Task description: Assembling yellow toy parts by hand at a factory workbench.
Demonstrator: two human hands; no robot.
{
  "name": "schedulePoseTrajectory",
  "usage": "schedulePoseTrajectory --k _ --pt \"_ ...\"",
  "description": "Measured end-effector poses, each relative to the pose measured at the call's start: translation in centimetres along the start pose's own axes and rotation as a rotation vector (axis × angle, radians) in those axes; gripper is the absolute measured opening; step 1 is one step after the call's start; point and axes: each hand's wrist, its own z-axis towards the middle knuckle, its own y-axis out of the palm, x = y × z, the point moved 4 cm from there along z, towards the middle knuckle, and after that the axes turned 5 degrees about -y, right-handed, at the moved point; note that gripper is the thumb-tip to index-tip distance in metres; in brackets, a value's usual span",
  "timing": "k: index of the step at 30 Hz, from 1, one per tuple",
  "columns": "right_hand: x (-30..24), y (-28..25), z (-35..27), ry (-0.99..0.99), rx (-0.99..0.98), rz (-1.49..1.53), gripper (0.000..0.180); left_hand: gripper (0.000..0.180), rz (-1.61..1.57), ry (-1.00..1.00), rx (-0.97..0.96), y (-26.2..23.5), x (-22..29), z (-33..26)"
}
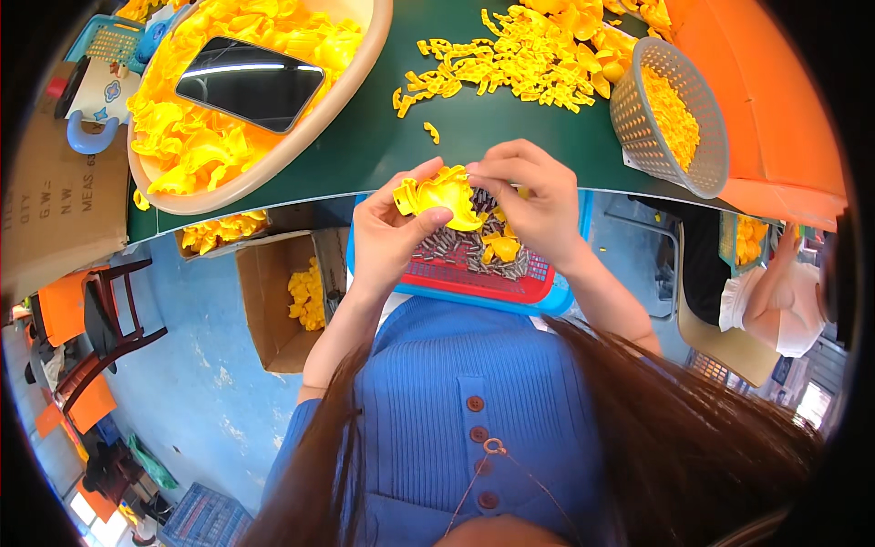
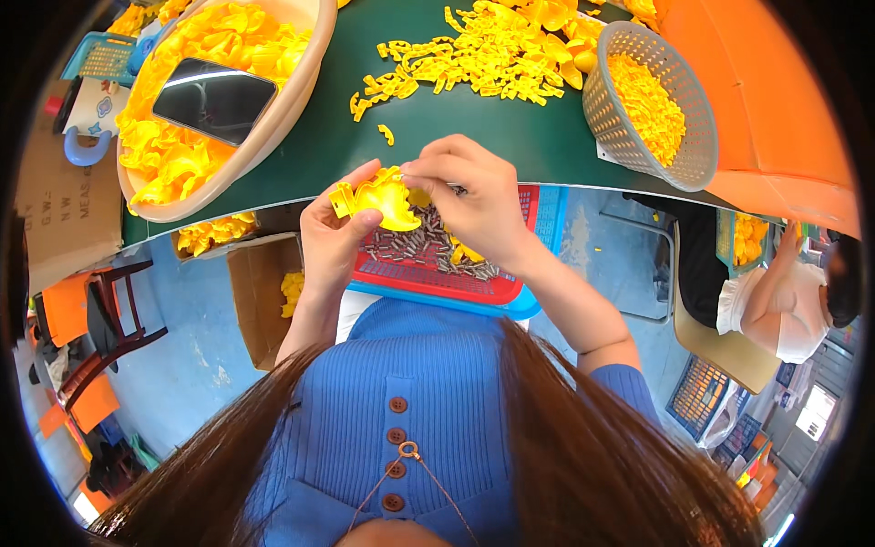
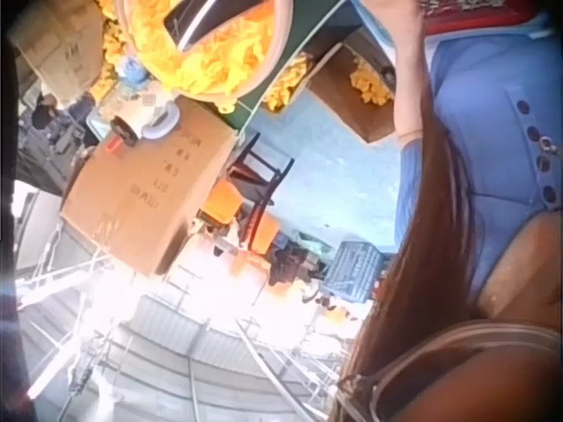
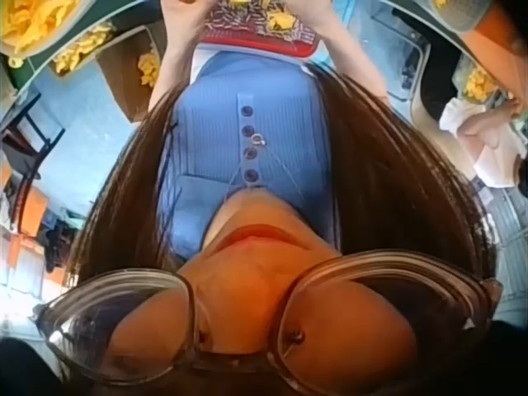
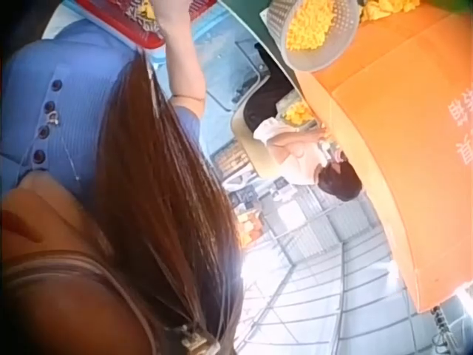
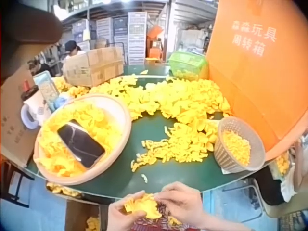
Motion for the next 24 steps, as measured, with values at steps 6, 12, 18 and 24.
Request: schedulePoseTrajectory --k 6,12,18,24 --pt "1.6 0.6 0.0 0.088 -0.012 0.402 0.012 0.05 -0.297 -0.109 -0.081 -0.3 -0.5 0.0" --pt "1.5 0.5 -1.0 0.042 0.012 0.246 0.013 0.058 -0.266 -0.103 -0.059 -0.7 -0.8 0.1" --pt "0.3 -0.1 -0.9 0.028 0.058 0.135 0.013 0.062 -0.112 0.017 -0.094 0.0 -0.3 0.5" --pt "1.2 0.0 -1.6 0.12 0.092 0.32 0.016 0.06 -0.441 -0.202 -0.134 0.2 -1.4 0.6"
